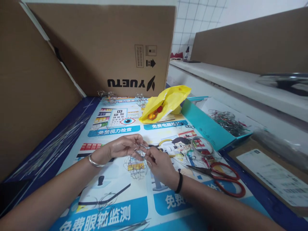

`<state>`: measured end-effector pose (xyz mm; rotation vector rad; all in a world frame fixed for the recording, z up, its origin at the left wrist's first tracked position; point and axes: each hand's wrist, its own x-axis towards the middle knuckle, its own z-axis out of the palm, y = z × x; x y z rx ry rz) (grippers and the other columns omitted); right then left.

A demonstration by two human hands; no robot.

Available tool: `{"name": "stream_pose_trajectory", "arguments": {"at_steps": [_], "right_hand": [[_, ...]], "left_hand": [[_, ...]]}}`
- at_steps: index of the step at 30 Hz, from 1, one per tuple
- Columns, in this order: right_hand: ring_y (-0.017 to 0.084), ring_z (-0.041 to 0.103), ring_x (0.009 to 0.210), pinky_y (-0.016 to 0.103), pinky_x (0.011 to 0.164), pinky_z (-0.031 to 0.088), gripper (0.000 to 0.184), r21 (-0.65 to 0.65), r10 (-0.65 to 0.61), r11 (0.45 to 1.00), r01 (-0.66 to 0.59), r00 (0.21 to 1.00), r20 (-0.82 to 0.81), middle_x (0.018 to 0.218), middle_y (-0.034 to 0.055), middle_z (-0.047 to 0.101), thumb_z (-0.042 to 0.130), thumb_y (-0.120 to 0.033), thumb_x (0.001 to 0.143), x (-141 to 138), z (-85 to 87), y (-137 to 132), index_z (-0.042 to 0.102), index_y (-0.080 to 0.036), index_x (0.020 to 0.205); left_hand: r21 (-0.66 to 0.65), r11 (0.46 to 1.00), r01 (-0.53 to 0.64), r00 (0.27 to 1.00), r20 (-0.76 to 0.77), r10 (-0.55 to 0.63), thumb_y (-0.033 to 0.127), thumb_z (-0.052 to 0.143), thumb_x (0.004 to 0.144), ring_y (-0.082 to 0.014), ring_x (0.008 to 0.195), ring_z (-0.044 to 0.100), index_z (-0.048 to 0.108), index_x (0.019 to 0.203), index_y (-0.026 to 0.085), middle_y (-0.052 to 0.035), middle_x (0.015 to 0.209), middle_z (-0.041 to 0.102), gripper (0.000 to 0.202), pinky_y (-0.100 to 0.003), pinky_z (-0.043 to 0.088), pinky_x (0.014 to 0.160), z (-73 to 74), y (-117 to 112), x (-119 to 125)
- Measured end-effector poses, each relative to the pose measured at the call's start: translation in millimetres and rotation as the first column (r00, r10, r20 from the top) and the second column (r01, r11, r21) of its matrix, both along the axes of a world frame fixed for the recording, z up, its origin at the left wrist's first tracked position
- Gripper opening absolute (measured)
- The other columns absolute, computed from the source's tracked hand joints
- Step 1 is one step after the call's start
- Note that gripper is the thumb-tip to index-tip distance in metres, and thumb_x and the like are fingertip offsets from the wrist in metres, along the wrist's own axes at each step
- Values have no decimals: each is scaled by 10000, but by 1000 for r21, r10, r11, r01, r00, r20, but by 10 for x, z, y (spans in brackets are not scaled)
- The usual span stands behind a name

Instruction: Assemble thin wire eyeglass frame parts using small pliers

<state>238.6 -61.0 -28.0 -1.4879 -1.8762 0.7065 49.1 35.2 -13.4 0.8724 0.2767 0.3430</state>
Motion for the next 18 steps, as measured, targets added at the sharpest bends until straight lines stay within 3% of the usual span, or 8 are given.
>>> {"name": "stream_pose_trajectory", "arguments": {"at_steps": [18], "right_hand": [[119, 504, 561, 212, 530, 343, 65, 8, 9, 1000, -9, 1000, 11, 609, -33, 542, 474, -230, 810, -11, 27, 0, 502, -208, 756]], "left_hand": [[36, 999, -37, 998, -48, 39, 30, 546, 731, -266, 980, 603, 532, 877, 121, -132, 1081, 578, 172, -436, 501, 809, 1, -15, -13]]}}
